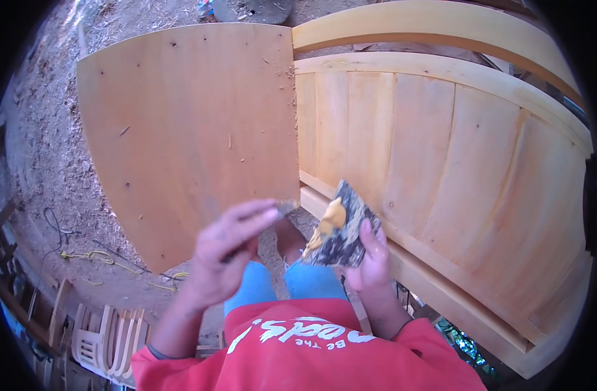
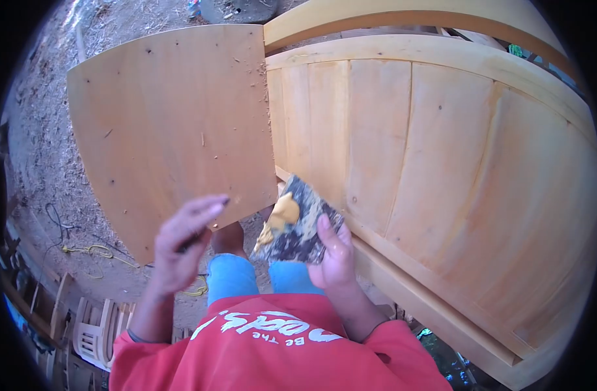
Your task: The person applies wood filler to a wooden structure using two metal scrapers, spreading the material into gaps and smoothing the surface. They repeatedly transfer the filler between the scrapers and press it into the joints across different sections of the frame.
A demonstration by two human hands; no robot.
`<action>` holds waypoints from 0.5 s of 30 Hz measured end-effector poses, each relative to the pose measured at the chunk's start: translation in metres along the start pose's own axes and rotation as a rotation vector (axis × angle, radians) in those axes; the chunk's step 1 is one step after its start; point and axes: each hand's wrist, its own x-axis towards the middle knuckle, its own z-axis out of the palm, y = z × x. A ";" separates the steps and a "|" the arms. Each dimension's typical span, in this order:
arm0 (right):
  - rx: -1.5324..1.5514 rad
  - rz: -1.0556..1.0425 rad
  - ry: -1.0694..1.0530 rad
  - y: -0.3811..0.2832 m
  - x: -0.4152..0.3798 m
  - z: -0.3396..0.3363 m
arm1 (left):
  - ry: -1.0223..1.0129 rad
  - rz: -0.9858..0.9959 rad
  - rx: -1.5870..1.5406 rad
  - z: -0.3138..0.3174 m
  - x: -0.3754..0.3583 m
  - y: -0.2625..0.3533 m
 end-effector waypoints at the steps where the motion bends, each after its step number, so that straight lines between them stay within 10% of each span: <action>1: 0.020 0.001 0.006 0.001 0.004 0.005 | 0.020 0.045 -0.006 0.004 -0.012 -0.001; 15: -0.166 -0.155 -0.068 -0.004 0.011 0.023 | 0.015 0.123 0.433 0.006 -0.021 0.002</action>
